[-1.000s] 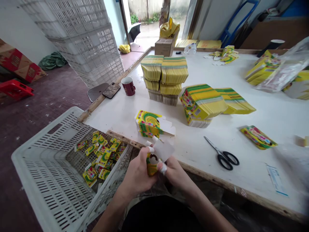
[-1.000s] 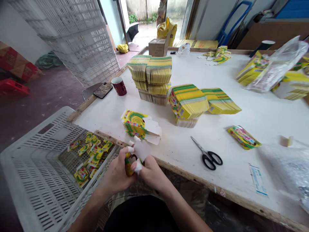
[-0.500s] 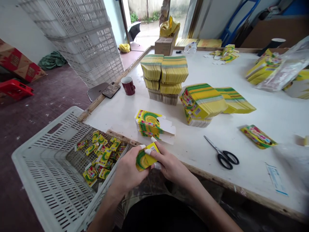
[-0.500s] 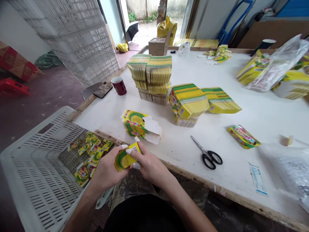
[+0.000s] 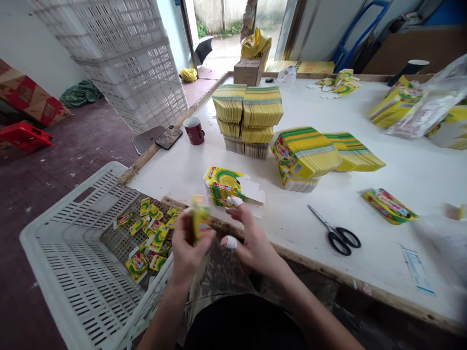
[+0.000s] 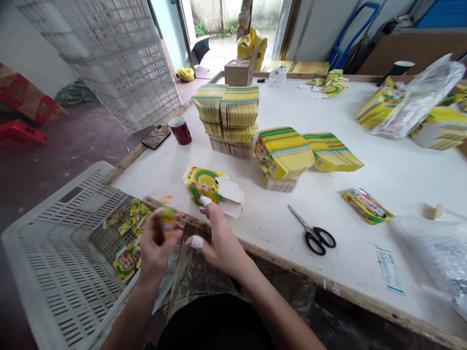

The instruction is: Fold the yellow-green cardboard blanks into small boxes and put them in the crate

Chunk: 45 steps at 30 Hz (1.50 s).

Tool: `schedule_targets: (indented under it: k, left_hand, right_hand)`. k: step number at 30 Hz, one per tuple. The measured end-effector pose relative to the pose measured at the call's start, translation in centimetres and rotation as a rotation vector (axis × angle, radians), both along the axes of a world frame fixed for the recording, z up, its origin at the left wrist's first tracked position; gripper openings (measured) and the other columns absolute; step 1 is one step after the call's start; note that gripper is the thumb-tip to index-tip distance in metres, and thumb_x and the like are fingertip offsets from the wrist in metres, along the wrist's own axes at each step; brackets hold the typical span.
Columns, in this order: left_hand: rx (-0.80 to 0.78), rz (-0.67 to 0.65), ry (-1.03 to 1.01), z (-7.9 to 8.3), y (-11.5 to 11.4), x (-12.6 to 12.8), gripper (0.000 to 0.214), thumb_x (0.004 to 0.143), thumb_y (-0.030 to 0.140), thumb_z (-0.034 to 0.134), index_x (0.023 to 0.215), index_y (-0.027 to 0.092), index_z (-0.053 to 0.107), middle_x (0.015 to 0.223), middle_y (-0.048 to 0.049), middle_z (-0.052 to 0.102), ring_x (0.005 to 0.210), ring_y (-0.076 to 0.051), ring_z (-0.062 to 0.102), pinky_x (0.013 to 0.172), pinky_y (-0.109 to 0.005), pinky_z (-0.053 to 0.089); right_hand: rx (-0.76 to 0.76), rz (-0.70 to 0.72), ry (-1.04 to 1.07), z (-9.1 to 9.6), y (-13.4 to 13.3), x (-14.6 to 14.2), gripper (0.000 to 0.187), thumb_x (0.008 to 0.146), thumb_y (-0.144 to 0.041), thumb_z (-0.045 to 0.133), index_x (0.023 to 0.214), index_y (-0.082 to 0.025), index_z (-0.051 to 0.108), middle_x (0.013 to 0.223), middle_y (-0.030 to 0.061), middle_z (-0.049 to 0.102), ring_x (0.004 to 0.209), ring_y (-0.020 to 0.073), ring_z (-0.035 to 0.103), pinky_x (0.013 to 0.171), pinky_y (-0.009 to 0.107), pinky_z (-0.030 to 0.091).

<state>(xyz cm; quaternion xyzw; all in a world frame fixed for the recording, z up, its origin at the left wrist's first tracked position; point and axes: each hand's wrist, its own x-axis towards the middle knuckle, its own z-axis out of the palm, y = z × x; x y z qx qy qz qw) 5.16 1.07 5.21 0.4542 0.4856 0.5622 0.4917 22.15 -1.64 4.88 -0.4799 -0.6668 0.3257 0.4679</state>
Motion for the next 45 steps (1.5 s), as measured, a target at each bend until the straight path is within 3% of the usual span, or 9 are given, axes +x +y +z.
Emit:
schedule_targets:
  k: [3, 7, 16, 21, 26, 29, 33, 40, 45]
  left_hand:
    - [-0.069, 0.308, -0.419, -1.2, 1.1, -0.1, 0.056, 0.077, 0.069, 0.053, 0.102, 0.019, 0.058, 0.101, -0.0075, 0.064, 0.088, -0.018, 0.064, 0.075, -0.028, 0.055]
    - [-0.202, 0.381, -0.685, -1.9, 1.6, -0.2, 0.068, 0.077, 0.076, 0.046, 0.106, 0.015, 0.053, 0.113, -0.0146, 0.058, 0.107, -0.023, 0.06, 0.09, -0.036, 0.053]
    - [-0.169, 0.089, -0.569, -2.3, 0.4, 1.5, 0.055, 0.071, 0.061, 0.069, 0.104, 0.017, 0.065, 0.092, -0.0063, 0.067, 0.081, -0.016, 0.065, 0.07, -0.027, 0.053]
    - [-0.055, -0.033, -0.622, -1.0, -0.4, 3.7, 0.061, 0.065, 0.061, 0.074, 0.11, 0.021, 0.064, 0.114, -0.0088, 0.065, 0.108, -0.025, 0.059, 0.091, -0.035, 0.05]
    - [-0.036, 0.033, -0.746, 0.6, -0.5, 4.5, 0.041, 0.077, 0.059, 0.063, 0.087, 0.019, 0.064, 0.077, -0.0006, 0.06, 0.075, -0.015, 0.061, 0.075, -0.027, 0.052]
    - [-0.077, 0.107, -0.726, 0.4, -0.7, 4.5, 0.047, 0.072, 0.065, 0.065, 0.078, 0.019, 0.06, 0.068, 0.0036, 0.053, 0.062, -0.01, 0.054, 0.063, -0.021, 0.049]
    - [-0.113, 0.038, -0.541, -1.2, -1.3, 3.9, 0.061, 0.062, 0.074, 0.066, 0.089, 0.019, 0.064, 0.084, -0.0014, 0.064, 0.079, -0.017, 0.063, 0.077, -0.028, 0.052]
    - [-0.088, 0.047, -0.291, -2.1, -0.9, 2.1, 0.024, 0.066, 0.03, 0.083, 0.086, 0.02, 0.073, 0.082, 0.0007, 0.075, 0.073, -0.012, 0.068, 0.071, -0.021, 0.054]
    - [0.055, -0.101, -0.213, 0.3, 0.5, -1.0, 0.059, 0.072, 0.062, 0.069, 0.114, 0.021, 0.067, 0.113, -0.0088, 0.071, 0.103, -0.024, 0.067, 0.091, -0.034, 0.053]
  right_hand:
    - [0.085, -0.253, -0.129, 0.8, 2.5, 1.1, 0.042, 0.088, -0.025, 0.057, 0.128, -0.02, 0.044, 0.118, 0.0135, 0.057, 0.11, 0.0272, 0.055, 0.093, 0.043, 0.047]
    - [0.063, -0.445, -0.442, 0.6, 6.2, 2.3, 0.044, 0.08, -0.007, 0.049, 0.123, -0.014, 0.049, 0.11, 0.0165, 0.061, 0.102, 0.0309, 0.054, 0.09, 0.046, 0.046]
    - [0.036, -0.418, -0.359, 0.2, 6.7, 2.3, 0.047, 0.075, -0.003, 0.048, 0.12, -0.016, 0.045, 0.095, 0.0096, 0.058, 0.087, 0.0246, 0.056, 0.079, 0.039, 0.047]
    - [-0.177, -0.019, 0.127, 1.0, 2.2, 0.3, 0.051, 0.076, -0.007, 0.056, 0.121, -0.023, 0.039, 0.085, -0.0003, 0.053, 0.071, 0.0143, 0.055, 0.064, 0.027, 0.047]
    - [-0.305, 0.214, 0.415, 0.5, -1.3, -2.4, 0.053, 0.079, -0.016, 0.065, 0.125, -0.024, 0.041, 0.092, 0.0007, 0.055, 0.08, 0.0149, 0.055, 0.072, 0.029, 0.047]
    - [-0.319, 0.201, 0.369, 0.3, -1.6, -2.8, 0.055, 0.073, -0.022, 0.074, 0.121, -0.023, 0.048, 0.086, -0.0017, 0.054, 0.078, 0.0147, 0.051, 0.071, 0.028, 0.044]
    - [-0.362, 0.113, 0.451, 0.1, -1.1, -2.0, 0.039, 0.077, -0.029, 0.071, 0.111, -0.021, 0.055, 0.083, -0.0015, 0.057, 0.075, 0.0148, 0.054, 0.067, 0.026, 0.044]
    - [-0.169, -0.008, 0.149, 0.8, -0.9, 0.5, 0.014, 0.089, -0.022, 0.054, 0.1, -0.019, 0.063, 0.086, 0.0042, 0.069, 0.074, 0.0165, 0.062, 0.067, 0.027, 0.049]
    - [0.057, -0.021, -0.105, 1.9, -0.7, 2.6, 0.027, 0.088, -0.007, 0.049, 0.102, -0.021, 0.067, 0.091, 0.0052, 0.07, 0.082, 0.0176, 0.063, 0.072, 0.029, 0.05]
